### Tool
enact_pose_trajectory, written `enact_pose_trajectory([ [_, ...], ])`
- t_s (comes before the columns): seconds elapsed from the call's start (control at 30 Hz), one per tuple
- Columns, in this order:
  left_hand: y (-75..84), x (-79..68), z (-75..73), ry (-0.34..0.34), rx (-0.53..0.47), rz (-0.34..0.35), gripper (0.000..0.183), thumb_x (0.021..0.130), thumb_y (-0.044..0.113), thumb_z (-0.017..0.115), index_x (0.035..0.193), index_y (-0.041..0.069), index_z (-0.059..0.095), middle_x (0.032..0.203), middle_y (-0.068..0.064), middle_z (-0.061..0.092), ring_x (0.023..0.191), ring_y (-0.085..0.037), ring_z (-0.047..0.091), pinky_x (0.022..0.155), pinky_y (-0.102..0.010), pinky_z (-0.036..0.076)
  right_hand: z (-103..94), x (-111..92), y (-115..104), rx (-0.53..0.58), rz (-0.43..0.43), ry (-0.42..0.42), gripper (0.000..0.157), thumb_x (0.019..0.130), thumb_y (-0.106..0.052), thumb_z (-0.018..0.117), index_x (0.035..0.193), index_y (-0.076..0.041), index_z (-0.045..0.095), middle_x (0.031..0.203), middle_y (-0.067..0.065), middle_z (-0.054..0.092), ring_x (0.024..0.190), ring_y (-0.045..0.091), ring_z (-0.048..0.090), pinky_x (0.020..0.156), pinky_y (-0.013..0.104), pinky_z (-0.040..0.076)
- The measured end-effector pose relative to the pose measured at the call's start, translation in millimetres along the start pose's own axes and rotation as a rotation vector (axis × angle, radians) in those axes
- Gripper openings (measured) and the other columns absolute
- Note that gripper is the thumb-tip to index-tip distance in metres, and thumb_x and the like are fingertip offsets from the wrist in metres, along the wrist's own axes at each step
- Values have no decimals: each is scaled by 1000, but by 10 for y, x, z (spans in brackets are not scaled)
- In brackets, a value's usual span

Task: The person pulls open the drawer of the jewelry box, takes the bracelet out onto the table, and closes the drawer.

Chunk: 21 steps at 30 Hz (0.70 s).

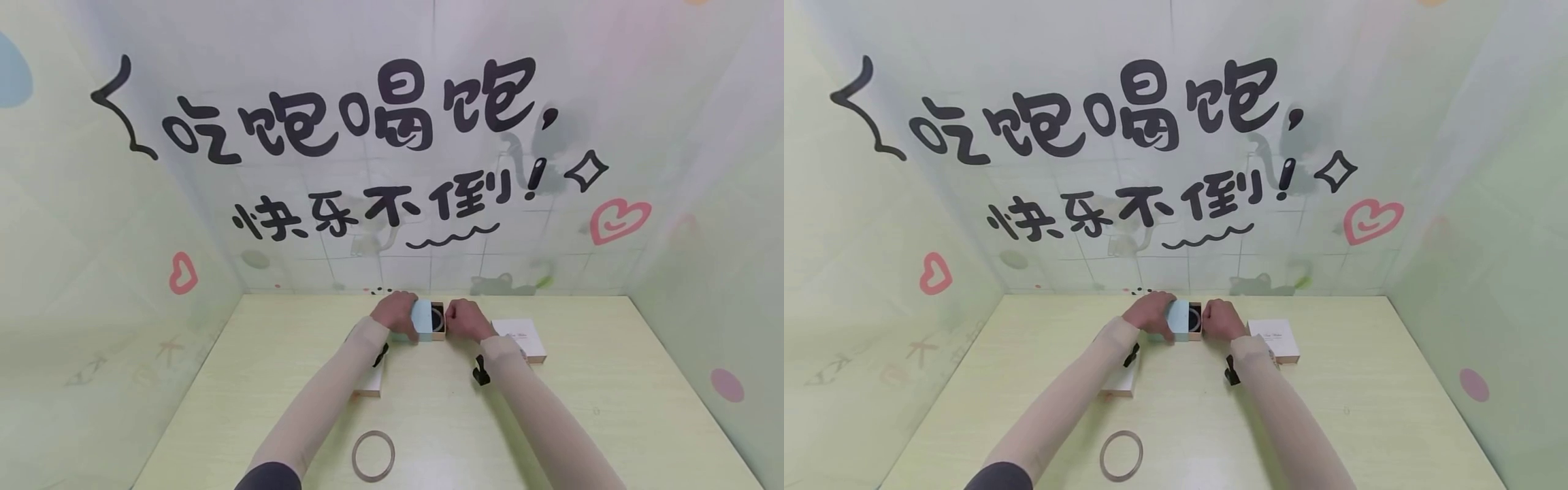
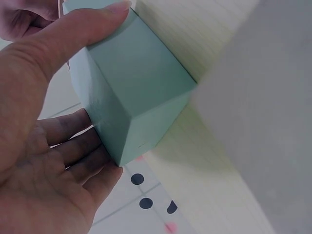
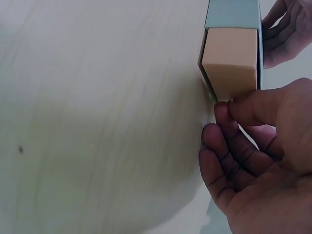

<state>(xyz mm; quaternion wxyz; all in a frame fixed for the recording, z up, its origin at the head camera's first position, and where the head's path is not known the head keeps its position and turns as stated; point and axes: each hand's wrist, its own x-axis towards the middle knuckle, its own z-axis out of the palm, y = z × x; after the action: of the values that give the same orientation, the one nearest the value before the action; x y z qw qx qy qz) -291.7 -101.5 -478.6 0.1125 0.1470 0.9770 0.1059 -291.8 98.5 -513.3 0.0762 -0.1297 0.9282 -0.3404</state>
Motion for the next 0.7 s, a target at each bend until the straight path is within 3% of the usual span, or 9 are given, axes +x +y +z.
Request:
enact_pose_trajectory([
  [0.7,-36,30,21,-10,4,1,93,66,32,97,145,8,55,129,-9,64,110,-23,57,95,-40,54,-76,37,90,-138,-49,-53,14,93,0,53,82,-6,60,74,5,56,67,17,50,63,27,40],
])
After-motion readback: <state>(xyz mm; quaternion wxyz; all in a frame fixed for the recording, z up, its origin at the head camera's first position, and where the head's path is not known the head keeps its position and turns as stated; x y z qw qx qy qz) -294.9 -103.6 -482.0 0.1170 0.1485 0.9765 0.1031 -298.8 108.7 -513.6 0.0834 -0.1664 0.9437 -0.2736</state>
